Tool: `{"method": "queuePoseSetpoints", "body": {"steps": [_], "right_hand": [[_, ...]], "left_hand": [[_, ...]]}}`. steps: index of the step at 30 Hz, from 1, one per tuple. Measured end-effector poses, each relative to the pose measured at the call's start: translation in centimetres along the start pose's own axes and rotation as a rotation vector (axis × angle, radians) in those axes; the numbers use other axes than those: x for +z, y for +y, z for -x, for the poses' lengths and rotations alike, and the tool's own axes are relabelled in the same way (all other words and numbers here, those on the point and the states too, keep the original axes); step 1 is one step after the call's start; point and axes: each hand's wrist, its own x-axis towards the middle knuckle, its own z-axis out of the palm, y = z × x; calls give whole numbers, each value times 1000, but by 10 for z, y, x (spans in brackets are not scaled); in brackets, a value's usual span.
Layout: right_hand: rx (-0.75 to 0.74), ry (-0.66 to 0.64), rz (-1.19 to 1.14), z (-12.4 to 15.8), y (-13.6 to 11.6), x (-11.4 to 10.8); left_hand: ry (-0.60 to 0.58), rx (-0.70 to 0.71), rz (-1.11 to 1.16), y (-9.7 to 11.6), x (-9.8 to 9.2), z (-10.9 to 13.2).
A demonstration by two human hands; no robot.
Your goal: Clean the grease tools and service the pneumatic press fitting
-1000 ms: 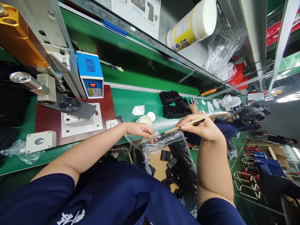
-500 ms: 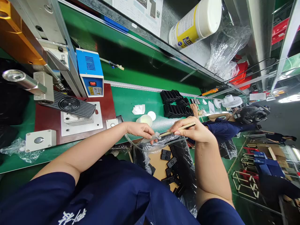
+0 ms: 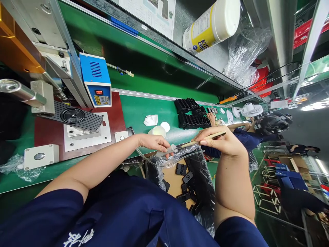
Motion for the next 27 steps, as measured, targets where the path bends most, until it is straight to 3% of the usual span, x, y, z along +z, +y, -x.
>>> {"method": "queuePoseSetpoints", "body": {"steps": [4,13,21,27], "right_hand": [[-5,163,33,9,-4,-3],[123,103,87,2,-16,22],[219,241,-134,-3,3,46],[220,383,-276,-2,16,46]], "left_hand": [[17,-13,-40,-1,-1,0],[26,-38,-71,-7,-1,0],[97,-52,-45,-10,3,1],[147,-49,-88,-8,2,2]]}}
